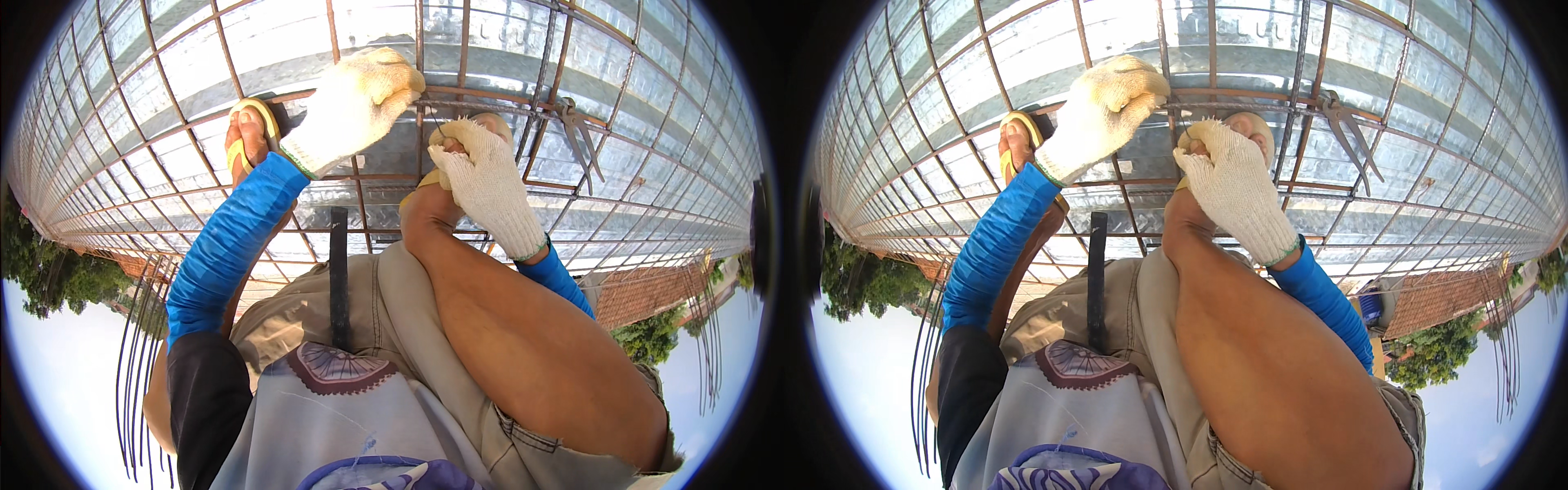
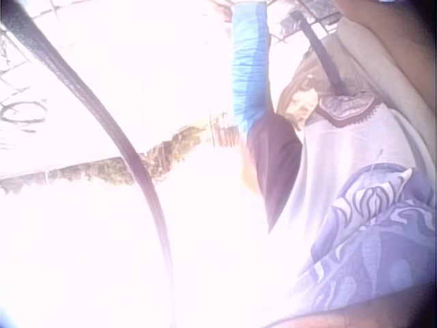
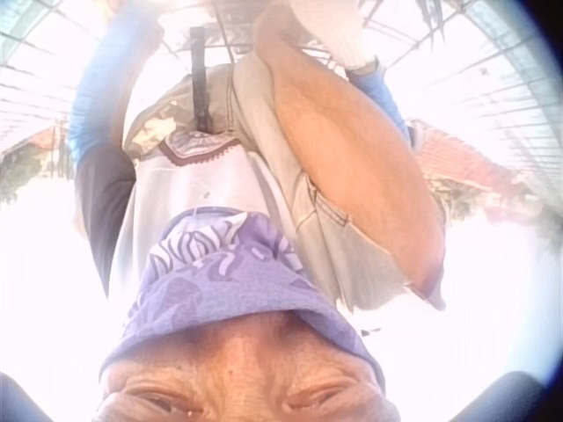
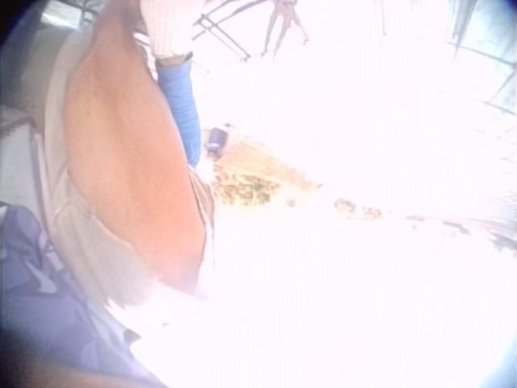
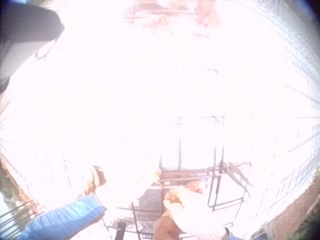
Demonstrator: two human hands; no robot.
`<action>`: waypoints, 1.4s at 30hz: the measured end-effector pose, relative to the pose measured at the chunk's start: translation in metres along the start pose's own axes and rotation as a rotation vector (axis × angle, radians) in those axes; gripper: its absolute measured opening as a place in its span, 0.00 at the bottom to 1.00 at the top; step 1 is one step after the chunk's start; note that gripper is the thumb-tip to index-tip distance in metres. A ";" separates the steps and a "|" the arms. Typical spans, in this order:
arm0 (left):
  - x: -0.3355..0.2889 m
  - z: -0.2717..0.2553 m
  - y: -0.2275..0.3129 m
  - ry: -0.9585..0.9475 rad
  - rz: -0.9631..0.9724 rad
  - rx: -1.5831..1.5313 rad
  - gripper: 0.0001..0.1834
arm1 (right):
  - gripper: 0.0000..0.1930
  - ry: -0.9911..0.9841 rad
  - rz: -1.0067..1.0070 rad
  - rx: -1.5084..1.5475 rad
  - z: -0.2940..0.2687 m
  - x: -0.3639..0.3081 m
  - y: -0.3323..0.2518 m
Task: The person is assembling a rebar grid on a construction site. They use pliers to bend and twist wire ties to secure the intersections of the steel bars. The person works methodically across the grid, ensuring each joint is fastened.
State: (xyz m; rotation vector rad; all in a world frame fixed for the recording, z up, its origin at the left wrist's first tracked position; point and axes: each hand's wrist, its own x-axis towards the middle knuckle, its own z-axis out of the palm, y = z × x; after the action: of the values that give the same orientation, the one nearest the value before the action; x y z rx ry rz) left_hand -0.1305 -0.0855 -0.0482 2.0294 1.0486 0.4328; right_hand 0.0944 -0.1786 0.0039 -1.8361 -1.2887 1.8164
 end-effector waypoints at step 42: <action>-0.017 0.017 0.012 0.154 0.128 -0.112 0.12 | 0.15 -0.100 0.259 0.053 -0.053 0.033 -0.060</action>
State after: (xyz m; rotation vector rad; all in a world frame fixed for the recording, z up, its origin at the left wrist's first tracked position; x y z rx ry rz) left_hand -0.1239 -0.1114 -0.0491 1.9945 0.9654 0.7086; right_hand 0.1129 -0.0997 0.0343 -1.9838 -1.0627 2.0752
